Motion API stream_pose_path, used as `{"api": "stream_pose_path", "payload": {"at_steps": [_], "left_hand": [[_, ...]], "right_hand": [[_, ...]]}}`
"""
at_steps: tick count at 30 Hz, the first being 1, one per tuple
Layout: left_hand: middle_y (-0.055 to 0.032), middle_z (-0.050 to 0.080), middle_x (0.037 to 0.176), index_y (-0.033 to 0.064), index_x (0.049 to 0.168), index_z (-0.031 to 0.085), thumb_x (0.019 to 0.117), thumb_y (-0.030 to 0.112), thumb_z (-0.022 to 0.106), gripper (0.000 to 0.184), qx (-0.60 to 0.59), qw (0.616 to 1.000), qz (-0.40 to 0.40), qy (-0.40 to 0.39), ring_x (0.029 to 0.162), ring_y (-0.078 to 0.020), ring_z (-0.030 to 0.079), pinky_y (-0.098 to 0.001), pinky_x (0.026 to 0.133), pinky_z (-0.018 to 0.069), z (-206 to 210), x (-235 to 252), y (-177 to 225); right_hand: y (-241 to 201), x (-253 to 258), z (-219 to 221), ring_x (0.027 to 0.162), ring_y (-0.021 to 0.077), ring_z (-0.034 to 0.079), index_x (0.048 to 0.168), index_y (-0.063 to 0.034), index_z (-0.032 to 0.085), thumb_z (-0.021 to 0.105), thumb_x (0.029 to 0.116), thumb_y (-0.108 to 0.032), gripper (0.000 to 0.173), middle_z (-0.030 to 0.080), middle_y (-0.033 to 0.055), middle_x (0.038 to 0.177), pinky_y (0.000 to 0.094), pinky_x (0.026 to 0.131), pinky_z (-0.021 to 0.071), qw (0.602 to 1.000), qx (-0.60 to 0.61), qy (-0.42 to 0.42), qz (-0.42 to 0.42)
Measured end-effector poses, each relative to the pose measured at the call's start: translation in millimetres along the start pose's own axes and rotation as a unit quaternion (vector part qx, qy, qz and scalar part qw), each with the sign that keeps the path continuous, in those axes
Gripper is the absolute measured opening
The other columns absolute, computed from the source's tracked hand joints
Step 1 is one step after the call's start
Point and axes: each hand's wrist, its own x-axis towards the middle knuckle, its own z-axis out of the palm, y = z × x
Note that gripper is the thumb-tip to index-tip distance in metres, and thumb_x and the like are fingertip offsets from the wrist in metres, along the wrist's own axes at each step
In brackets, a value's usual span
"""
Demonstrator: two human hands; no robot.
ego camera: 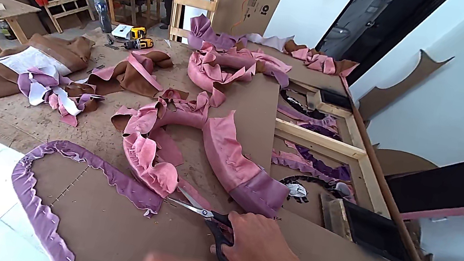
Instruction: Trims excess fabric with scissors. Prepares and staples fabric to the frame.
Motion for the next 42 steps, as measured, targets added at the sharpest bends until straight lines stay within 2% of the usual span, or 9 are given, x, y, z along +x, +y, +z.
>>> {"api": "stream_pose_path", "payload": {"at_steps": [3, 7, 9, 13, 25, 31, 36, 39, 42], "left_hand": [[0.0008, 0.057, 0.059, 0.0115, 0.072, 0.063, 0.0963, 0.034, 0.062, 0.033, 0.132, 0.979, -0.115, -0.106, 0.052, -0.0136, 0.058, -0.0379, 0.048, 0.0487, -70, 9, -57], [-0.01, 0.07, 0.083, 0.0274, 0.151, 0.048, 0.0991, 0.03, 0.057, 0.053, 0.336, 0.865, -0.251, -0.276, 0.08, -0.0328, 0.07, -0.0554, 0.073, 0.0554, -97, 71, -95], [-0.0129, 0.072, 0.094, 0.0315, 0.163, 0.029, 0.0973, 0.027, 0.063, 0.073, 0.367, 0.827, -0.275, -0.324, 0.087, -0.036, 0.07, -0.0576, 0.076, 0.0557, -77, 96, -103], [-0.0151, 0.071, 0.094, 0.0112, 0.124, 0.061, 0.0968, 0.02, 0.061, 0.029, 0.363, 0.83, -0.257, -0.335, 0.092, -0.0375, 0.07, -0.0564, 0.077, 0.0559, -37, 95, -118], [-0.0076, 0.069, 0.073, 0.0083, 0.098, 0.07, 0.0957, 0.013, 0.056, 0.015, 0.207, 0.965, -0.147, -0.069, 0.067, -0.0268, 0.072, -0.0448, 0.057, 0.0568, -10, 48, -146], [-0.0085, 0.069, 0.076, 0.0069, 0.101, 0.068, 0.0979, 0.013, 0.054, 0.016, 0.073, 0.989, -0.099, -0.083, 0.07, -0.0261, 0.072, -0.0439, 0.06, 0.0564, -25, 37, -144], [-0.0091, 0.068, 0.071, 0.0029, 0.101, 0.07, 0.0888, 0.008, 0.062, 0.015, -0.013, 0.998, -0.036, -0.056, 0.064, -0.0266, 0.071, -0.0435, 0.056, 0.0554, -38, 53, -121], [-0.0086, 0.068, 0.07, 0.0041, 0.097, 0.069, 0.0926, 0.009, 0.058, 0.013, -0.04, 0.996, -0.068, -0.049, 0.066, -0.026, 0.071, -0.0424, 0.057, 0.0553, -42, 64, -118], [-0.0094, 0.069, 0.073, 0.0051, 0.104, 0.069, 0.1011, 0.016, 0.052, 0.02, -0.065, 0.989, -0.091, -0.097, 0.071, -0.0275, 0.072, -0.0451, 0.064, 0.0567, -56, 66, -121]], "right_hand": [[-16, -1, -1, 0.095, 0.036, 0.068, 0.107, -0.0062, 0.064, 0.063, 0.0831, -0.065, 0.064, 0.068, 0.0153, 0.094, 0.0569, 0.077, 0.0516, 1.0, 0.006, -0.003, 0.018], [-37, 10, -4, 0.095, 0.0343, 0.068, 0.107, -0.0058, 0.065, 0.063, 0.0838, -0.065, 0.063, 0.069, 0.0145, 0.095, 0.056, 0.077, 0.0518, 0.999, 0.018, 0.002, 0.031], [-47, 16, -5, 0.094, 0.0325, 0.068, 0.105, -0.0074, 0.065, 0.062, 0.0831, -0.065, 0.062, 0.069, 0.0128, 0.094, 0.0544, 0.077, 0.0523, 0.999, 0.017, 0.001, 0.037], [-62, 25, -6, 0.097, 0.0345, 0.069, 0.109, -0.006, 0.065, 0.063, 0.0816, -0.065, 0.065, 0.07, 0.0147, 0.097, 0.0557, 0.078, 0.0534, 0.999, 0.024, -0.003, 0.043], [-55, 39, 16, 0.069, 0.0378, 0.069, 0.082, -0.0058, 0.065, 0.068, 0.0822, -0.052, 0.047, 0.064, 0.0145, 0.067, 0.0559, 0.058, 0.0507, 0.995, 0.008, 0.098, -0.009], [-103, 50, 14, 0.057, 0.0335, 0.067, 0.072, -0.0074, 0.063, 0.065, 0.0717, -0.056, 0.048, 0.06, 0.011, 0.059, 0.0517, 0.046, 0.0478, 0.974, -0.036, 0.226, 0.009], [-128, 36, -36, 0.12, 0.047, 0.062, 0.131, 0.0087, 0.06, 0.056, 0.102, -0.04, 0.056, 0.065, 0.0303, 0.126, 0.061, 0.1, 0.0453, 0.987, 0.051, -0.049, 0.141], [-105, 37, -2, 0.092, 0.0476, 0.069, 0.11, 0.0054, 0.066, 0.066, 0.0873, -0.046, 0.057, 0.07, 0.0287, 0.102, 0.0635, 0.076, 0.0524, 0.99, 0.026, 0.106, 0.087], [-124, 33, -37, 0.1, 0.0429, 0.07, 0.114, 0.0014, 0.067, 0.065, 0.0887, -0.047, 0.055, 0.071, 0.0248, 0.107, 0.0596, 0.081, 0.0524, 0.993, 0.003, 0.032, 0.113]]}}
